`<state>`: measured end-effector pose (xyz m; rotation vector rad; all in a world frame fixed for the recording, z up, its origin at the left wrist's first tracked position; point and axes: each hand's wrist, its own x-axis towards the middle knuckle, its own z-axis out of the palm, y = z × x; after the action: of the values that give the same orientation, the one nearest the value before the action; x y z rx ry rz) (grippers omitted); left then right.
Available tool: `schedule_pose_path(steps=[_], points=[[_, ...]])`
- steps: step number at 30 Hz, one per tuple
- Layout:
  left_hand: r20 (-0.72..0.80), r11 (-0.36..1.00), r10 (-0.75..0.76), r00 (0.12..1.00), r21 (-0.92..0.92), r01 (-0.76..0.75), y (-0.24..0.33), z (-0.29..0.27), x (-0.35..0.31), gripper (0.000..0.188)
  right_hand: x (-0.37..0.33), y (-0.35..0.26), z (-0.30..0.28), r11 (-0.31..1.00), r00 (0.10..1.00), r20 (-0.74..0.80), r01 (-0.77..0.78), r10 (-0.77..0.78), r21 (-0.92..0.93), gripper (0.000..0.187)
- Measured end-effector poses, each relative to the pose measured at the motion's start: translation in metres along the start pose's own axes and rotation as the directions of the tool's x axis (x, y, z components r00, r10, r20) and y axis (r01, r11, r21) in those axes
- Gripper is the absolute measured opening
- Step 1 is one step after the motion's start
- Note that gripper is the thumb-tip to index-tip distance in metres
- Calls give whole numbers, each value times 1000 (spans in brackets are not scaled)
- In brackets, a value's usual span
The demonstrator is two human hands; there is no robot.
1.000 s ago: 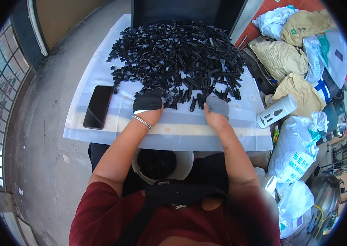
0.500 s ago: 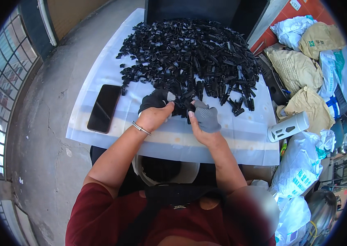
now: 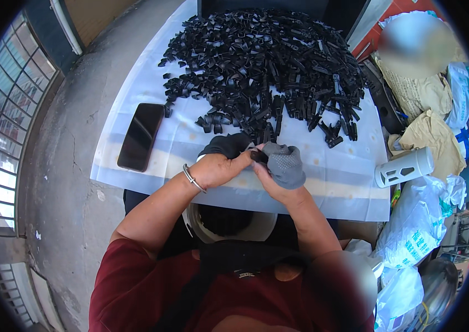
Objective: Inspecting and cleaning small black plastic parts at a workbench using a protective cloth.
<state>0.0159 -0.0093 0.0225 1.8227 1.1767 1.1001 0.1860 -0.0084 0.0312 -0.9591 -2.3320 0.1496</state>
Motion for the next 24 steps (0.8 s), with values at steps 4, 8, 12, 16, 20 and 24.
schedule_pose_path(steps=[4,8,12,16,20,24], points=[[-50,985,-8,999,-173,0,-5,4,-6,36,4,-14,-3,988,992,-129,9,11,152,24],[-2,860,-361,933,-388,332,7,-8,-10,35,-3,-6,-17,997,990,-130,-53,60,58,20],[70,924,-261,963,-270,270,6,-12,-10,36,-6,-7,-24,990,998,48,-38,45,-137,21],[53,953,-210,976,-213,216,9,-11,-9,37,-4,-10,-27,977,998,58,50,-39,-207,21],[47,979,-111,993,-164,117,2,-5,-9,40,-7,-12,-28,984,999,52,0,10,-178,18],[0,990,-80,997,-116,79,0,-4,-11,39,-8,-10,-31,985,998,60,21,-11,-171,18]])
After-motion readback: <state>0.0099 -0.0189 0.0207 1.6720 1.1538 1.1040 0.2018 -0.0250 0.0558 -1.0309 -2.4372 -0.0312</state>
